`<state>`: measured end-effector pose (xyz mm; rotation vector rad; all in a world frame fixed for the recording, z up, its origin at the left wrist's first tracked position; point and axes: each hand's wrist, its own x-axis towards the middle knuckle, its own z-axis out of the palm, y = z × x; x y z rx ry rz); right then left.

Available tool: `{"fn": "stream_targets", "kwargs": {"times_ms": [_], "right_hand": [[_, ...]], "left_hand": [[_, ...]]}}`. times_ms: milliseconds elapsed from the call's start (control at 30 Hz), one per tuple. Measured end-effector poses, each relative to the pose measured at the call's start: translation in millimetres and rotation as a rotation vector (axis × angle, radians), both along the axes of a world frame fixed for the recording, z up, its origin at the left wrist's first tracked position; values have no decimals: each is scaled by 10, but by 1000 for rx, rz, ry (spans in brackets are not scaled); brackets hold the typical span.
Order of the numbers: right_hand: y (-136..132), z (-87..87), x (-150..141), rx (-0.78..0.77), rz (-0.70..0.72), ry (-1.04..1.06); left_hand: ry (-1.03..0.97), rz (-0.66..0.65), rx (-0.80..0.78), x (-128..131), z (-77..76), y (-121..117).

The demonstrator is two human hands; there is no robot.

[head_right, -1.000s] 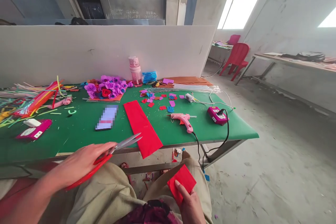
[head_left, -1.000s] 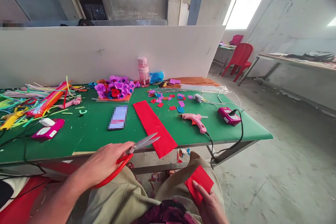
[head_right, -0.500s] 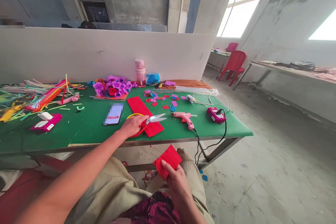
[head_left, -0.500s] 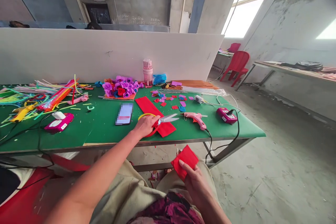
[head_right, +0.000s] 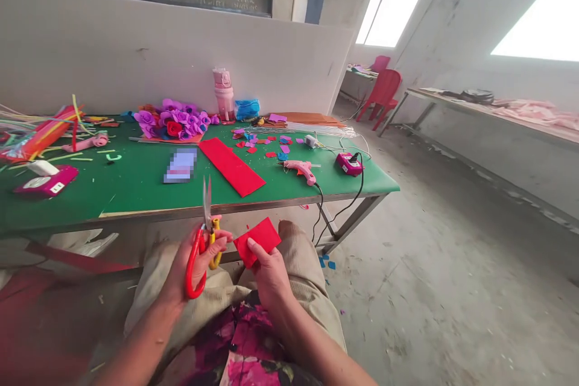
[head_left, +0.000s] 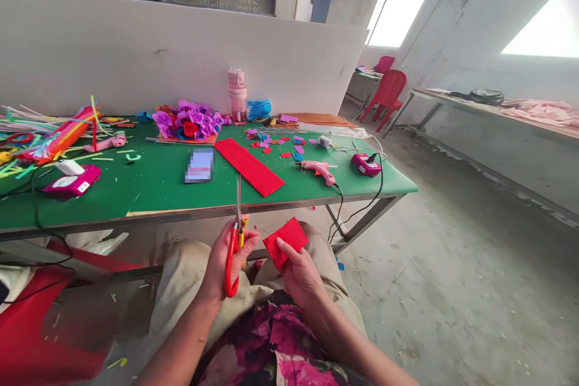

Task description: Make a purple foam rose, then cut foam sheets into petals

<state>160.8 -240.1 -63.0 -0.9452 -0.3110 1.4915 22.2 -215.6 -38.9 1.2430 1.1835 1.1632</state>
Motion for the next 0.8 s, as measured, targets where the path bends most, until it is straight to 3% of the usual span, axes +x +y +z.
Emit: {"fn": "stream_targets", "kwargs": {"times_ms": [100,300,500,800], "right_hand": [[-38,0,-90,34,17,-13],[-70,24,-175,54,51,-35],[-96,7,-195,33,43,5],[-108,-26,-218,68,151,7]], "left_hand": [[-87,-16,-85,83,-63,-131],[-157,52,-83,173,-157,-182],[-128,44,-44,157,-107,-220],[-75,52,12,72,-86,-248]]}}
